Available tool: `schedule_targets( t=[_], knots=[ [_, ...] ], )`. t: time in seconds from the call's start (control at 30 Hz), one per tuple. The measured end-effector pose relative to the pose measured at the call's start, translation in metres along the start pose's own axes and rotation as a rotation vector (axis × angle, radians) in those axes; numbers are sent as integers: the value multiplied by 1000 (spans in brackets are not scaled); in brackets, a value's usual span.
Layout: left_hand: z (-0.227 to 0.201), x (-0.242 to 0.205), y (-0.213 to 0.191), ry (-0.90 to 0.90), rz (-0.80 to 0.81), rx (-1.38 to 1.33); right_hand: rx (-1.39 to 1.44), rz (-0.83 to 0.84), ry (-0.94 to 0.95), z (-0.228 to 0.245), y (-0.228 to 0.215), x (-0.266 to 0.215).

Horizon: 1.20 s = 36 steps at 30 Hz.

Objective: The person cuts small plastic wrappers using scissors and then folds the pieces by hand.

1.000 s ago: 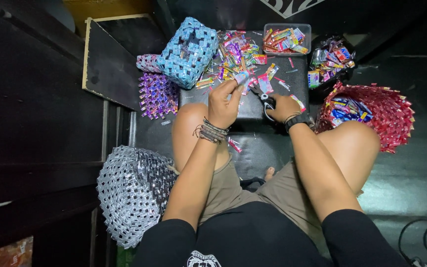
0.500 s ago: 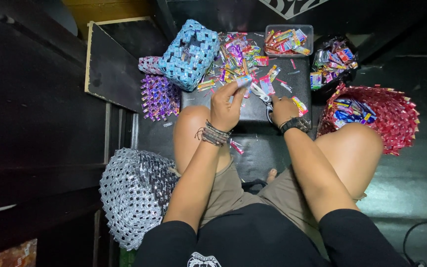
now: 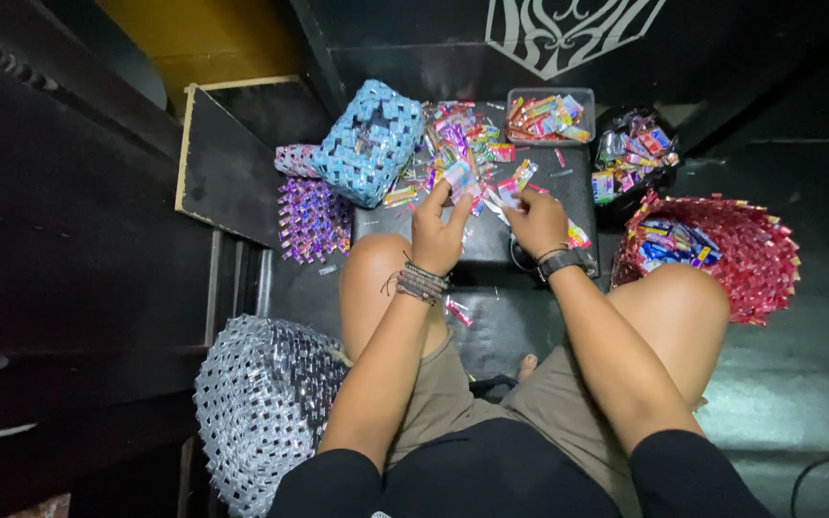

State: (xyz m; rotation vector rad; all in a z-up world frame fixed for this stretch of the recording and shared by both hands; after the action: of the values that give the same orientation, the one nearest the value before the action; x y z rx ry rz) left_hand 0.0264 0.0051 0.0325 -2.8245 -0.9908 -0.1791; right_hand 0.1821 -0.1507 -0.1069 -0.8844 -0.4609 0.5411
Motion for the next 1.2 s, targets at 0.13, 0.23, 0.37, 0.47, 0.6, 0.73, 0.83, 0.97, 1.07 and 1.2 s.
schedule_targets(
  t=[0.13, 0.23, 0.37, 0.47, 0.6, 0.73, 0.83, 0.97, 1.07, 1.2],
  knots=[
    [33, -1, 14, -50, 58, -58, 818, -183, -58, 56, -45, 4],
    [31, -7, 28, -89, 140, -107, 880, -213, -174, 90, -70, -4],
    [36, -14, 41, -76, 202, -129, 820, -275, -197, 83, -65, -6],
    [27, -17, 44, -6, 206, -146, 903, -262, -151, 66, -55, -3],
    [17, -20, 38, 114, 193, -68, 1029, -233, -143, 80, -62, -3],
    [15, -22, 37, 228, 178, 17, 1101, -164, -150, 83, -63, -7],
    [10, -21, 35, 270, 191, 28, 1159, -20, -168, 92, -68, -9],
    [-2, -15, 22, 211, 65, -15, 1245, -4, -150, 87, -77, -6],
    [4, -10, 19, 183, -48, -13, 1210, 30, -158, 81, -83, -5],
    [6, -8, 19, 170, -89, -40, 1165, 187, -158, 89, -88, -12]
  ],
)
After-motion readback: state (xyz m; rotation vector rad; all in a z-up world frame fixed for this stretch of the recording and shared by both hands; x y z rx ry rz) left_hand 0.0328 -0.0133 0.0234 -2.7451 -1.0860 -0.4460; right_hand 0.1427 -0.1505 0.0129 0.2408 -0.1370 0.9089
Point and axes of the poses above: each hand's wrist, its own x-axis towards the middle knuckle, its own y-axis out of the palm, z = x × y, the point moved 4 cm from there along x, towards the middle knuckle, and after that the axes turned 10 degrees about -y, right-handed, at the moved point
